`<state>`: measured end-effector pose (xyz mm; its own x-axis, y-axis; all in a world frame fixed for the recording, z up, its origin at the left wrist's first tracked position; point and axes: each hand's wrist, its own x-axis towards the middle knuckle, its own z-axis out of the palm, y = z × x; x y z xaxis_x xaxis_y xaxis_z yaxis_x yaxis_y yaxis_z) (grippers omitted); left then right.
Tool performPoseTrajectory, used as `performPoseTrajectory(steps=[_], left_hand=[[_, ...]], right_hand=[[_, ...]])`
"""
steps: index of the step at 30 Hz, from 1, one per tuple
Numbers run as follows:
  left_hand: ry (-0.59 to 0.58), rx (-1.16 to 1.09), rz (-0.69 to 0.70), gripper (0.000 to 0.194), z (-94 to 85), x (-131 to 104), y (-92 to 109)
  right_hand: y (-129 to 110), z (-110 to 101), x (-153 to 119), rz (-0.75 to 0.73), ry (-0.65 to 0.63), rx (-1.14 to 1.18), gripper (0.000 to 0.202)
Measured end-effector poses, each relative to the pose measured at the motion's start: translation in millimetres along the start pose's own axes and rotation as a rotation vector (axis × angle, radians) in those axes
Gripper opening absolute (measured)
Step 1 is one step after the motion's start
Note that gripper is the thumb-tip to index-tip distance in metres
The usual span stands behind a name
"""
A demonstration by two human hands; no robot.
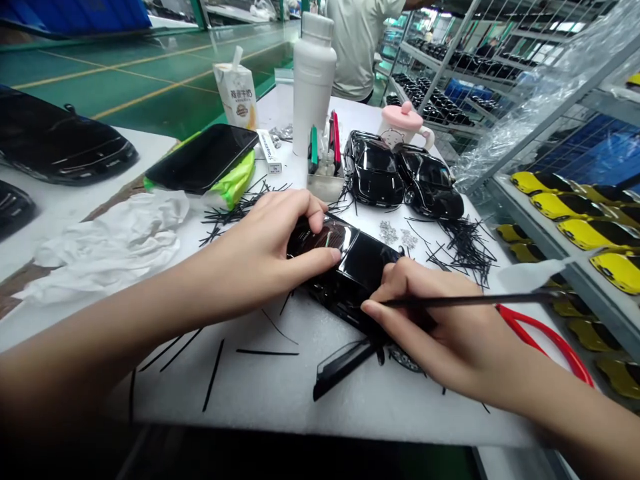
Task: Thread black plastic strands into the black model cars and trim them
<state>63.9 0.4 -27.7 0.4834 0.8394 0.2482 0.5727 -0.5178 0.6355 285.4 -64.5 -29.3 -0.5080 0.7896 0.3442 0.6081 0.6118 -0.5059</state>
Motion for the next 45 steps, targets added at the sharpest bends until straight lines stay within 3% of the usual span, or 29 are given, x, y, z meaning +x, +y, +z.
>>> performPoseTrajectory(steps=[12,21,25,33,45], left_hand=[[0.046,0.019,-0.123,0.025,2.5,3.4,2.8],[0.065,-0.010,-0.122,0.022,4.5,-1.5,5.3],[0.037,0.002,-0.175,0.025,4.3,0.1,8.7],[0.005,0.027,-0.170,0.024,4.9,-3.8,9.4],[-0.014,0.027,-0.127,0.024,4.5,-3.1,7.8]], right_hand=[[-0.8,4.5,-2.1,-0.058,-0.032,-0.056,0.014],[-6.0,0.1,-0.3,0.095,-0.096,-0.031,0.013],[-9.1,-0.9,4.7,0.085,-0.140,-0.065,0.015],[-6.3,7.5,2.0,0.019,-0.076,-0.084,0.016],[-1.2,7.3,-7.8,0.051,-0.029,-0.043,0.012]])
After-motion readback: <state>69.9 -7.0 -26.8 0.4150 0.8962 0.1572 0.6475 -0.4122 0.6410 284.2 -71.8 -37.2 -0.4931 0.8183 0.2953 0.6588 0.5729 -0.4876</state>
